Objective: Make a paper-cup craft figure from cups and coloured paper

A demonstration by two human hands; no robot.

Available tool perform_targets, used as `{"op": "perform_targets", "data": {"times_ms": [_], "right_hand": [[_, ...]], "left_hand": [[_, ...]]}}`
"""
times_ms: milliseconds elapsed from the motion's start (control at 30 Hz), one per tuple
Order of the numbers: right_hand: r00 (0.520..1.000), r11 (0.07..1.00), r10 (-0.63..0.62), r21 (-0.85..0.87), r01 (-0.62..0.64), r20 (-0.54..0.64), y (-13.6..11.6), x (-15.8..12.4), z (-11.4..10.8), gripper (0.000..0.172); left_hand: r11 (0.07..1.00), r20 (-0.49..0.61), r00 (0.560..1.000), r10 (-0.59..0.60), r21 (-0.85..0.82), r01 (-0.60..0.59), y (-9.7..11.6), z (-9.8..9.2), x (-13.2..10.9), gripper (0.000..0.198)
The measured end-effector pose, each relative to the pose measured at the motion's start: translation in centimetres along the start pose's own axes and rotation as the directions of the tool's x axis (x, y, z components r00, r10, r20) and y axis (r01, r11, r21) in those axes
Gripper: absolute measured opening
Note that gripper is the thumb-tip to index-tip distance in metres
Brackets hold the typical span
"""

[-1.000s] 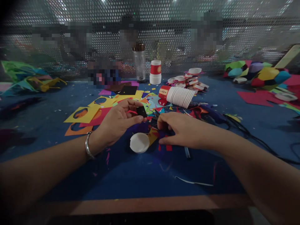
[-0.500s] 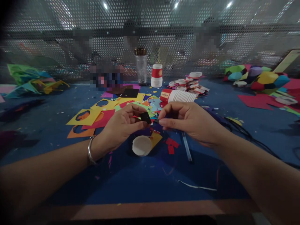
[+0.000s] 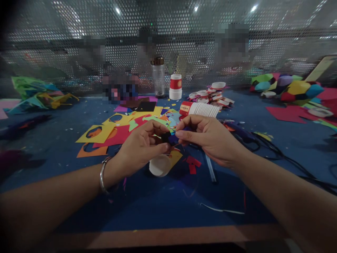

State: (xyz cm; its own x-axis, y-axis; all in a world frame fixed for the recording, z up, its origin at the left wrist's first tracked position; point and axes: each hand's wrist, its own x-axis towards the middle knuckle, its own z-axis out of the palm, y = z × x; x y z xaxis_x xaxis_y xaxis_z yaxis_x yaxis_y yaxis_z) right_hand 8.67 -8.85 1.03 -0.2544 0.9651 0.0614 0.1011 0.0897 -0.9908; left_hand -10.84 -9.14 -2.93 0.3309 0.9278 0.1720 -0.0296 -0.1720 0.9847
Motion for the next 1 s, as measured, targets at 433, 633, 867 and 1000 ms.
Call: {"op": "perform_targets", "data": {"times_ms": [433, 633, 867, 1000], "right_hand": [[0.999, 0.996, -0.053, -0.069, 0.053, -0.003, 0.49, -0.03, -0.22, 0.041], [0.998, 0.995, -0.065, -0.081, 0.065, -0.002, 0.55, -0.1, -0.15, 0.044], [0.998, 0.994, -0.061, -0.087, 0.062, 0.014, 0.37, -0.12, 0.02, 0.042], [0.997, 0.988, -0.065, -0.14, 0.071, 0.045, 0.11, -0.17, 0.13, 0.037]], "left_hand": [[0.983, 0.015, 0.998, -0.059, -0.176, 0.061, 0.41, 0.63, -0.45, 0.027], [0.974, -0.005, 0.997, -0.08, -0.212, 0.077, 0.58, 0.87, -0.45, 0.024], [0.977, -0.001, 0.999, -0.054, -0.207, 0.053, 0.47, 0.84, -0.43, 0.024], [0.977, 0.0, 0.998, -0.064, -0.202, 0.063, 0.49, 0.83, -0.46, 0.023]]}}
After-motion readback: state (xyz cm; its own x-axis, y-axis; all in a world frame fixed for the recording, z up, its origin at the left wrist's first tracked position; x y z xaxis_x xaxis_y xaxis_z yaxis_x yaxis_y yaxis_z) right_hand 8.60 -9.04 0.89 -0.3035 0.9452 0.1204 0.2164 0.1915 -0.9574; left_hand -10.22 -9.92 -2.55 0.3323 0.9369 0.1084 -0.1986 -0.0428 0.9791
